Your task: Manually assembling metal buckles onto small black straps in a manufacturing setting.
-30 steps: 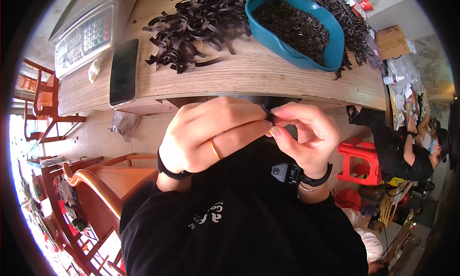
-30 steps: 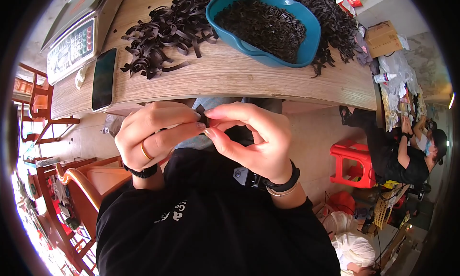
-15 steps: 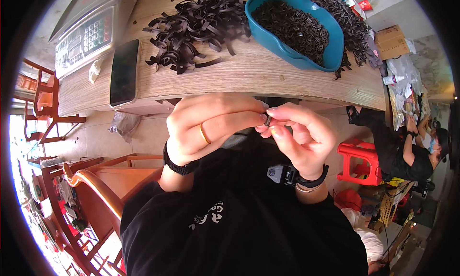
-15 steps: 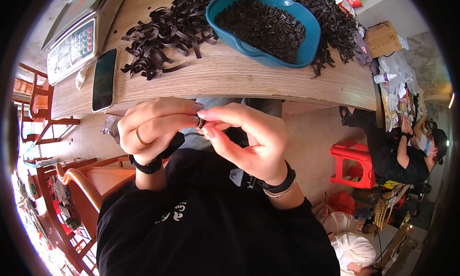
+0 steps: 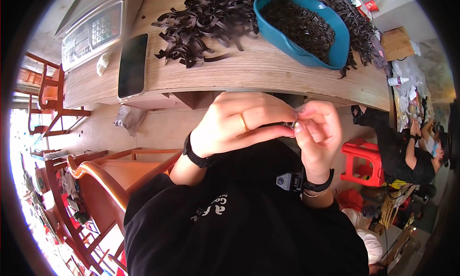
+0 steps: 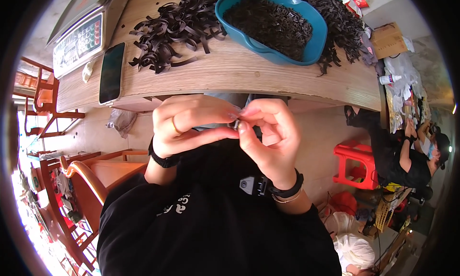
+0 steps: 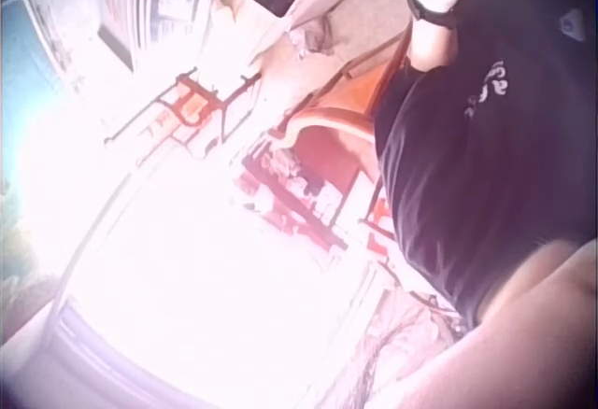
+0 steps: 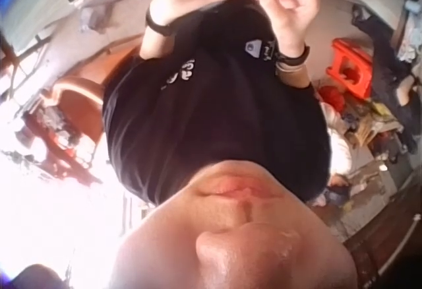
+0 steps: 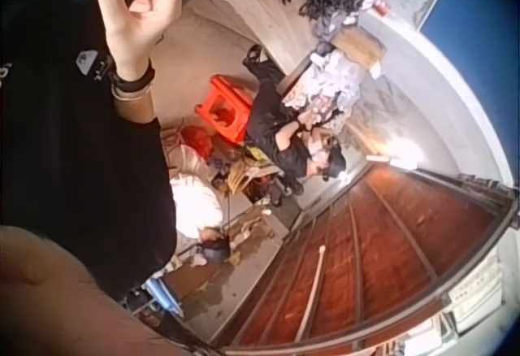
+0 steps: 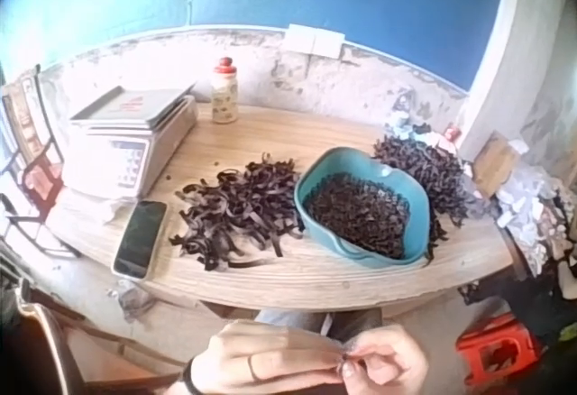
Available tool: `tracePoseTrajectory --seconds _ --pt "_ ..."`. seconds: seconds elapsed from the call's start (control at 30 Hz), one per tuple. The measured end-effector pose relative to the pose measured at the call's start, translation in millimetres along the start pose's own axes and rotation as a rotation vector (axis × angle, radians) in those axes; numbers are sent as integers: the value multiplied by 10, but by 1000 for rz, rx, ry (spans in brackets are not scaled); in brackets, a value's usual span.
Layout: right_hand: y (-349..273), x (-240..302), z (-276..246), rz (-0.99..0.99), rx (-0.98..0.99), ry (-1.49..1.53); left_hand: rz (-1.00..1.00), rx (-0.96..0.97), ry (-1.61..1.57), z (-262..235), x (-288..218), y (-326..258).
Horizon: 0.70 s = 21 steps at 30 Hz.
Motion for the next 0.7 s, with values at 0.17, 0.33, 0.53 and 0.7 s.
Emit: tracePoseTrajectory --seconds 0.17,0.33,0.53,0.7 --pt "-196 43 -218 113 -127 -61 -17 114 -10 216 -6 18" --pt "-274 89 -257 39 -114 -190 6 139 -54 269 -20 5" --pt "-44 -124 -258 -146 -128 -192 -207 183 286 73 135 31" --pt "-60 -260 -269 -80 -140 -89 -167 250 350 94 180 -62"
Point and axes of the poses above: each hand's wrist, its own y-axis towards the middle knuckle, its own z-axis out of the palm, x = y × z, the point moved 7 cm from there along y, towards the middle knuckle, and after that the axes turned 6 degrees about y, right-handed, at the moved point
